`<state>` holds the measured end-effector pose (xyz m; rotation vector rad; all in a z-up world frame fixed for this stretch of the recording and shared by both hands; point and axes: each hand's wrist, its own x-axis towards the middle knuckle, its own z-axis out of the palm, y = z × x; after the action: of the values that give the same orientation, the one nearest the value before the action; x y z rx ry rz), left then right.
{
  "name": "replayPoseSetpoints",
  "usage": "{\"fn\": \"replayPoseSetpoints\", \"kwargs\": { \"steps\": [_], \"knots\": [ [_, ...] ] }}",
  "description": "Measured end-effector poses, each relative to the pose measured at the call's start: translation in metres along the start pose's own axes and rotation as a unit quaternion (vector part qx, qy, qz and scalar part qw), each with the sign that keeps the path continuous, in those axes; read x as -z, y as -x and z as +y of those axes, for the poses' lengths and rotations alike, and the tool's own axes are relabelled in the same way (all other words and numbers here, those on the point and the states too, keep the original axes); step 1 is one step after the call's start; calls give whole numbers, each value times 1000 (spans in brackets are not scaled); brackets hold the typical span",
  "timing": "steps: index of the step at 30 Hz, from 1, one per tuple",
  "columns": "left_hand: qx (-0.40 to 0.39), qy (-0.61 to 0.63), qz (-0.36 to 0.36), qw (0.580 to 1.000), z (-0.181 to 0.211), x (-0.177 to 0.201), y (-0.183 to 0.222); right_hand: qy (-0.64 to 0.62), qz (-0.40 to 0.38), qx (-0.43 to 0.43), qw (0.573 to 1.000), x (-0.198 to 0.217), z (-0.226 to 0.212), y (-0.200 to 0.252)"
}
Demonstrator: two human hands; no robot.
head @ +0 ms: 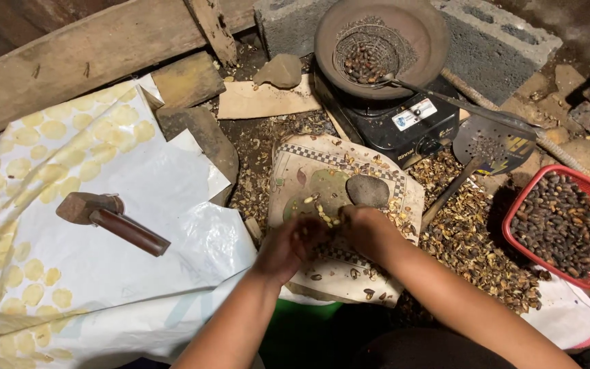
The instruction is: Cracking nuts manually using a stone and a wooden mallet
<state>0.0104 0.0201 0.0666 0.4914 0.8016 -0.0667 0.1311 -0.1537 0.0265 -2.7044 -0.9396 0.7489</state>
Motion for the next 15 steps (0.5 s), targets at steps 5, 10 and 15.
{"fn": "replayPoseSetpoints", "kwargs": {
  "steps": [5, 10, 15],
  "knots": [
    [32, -46, 13, 998, 0, -24, 19, -155, 84, 86, 981, 23, -22, -22],
    [74, 73, -66, 992, -13, 80, -38, 91, 221, 146, 960, -57, -13, -72],
    [99, 159, -247, 951, 20, 66, -18, 204, 220, 155, 941, -38, -19, -76]
  ]
}}
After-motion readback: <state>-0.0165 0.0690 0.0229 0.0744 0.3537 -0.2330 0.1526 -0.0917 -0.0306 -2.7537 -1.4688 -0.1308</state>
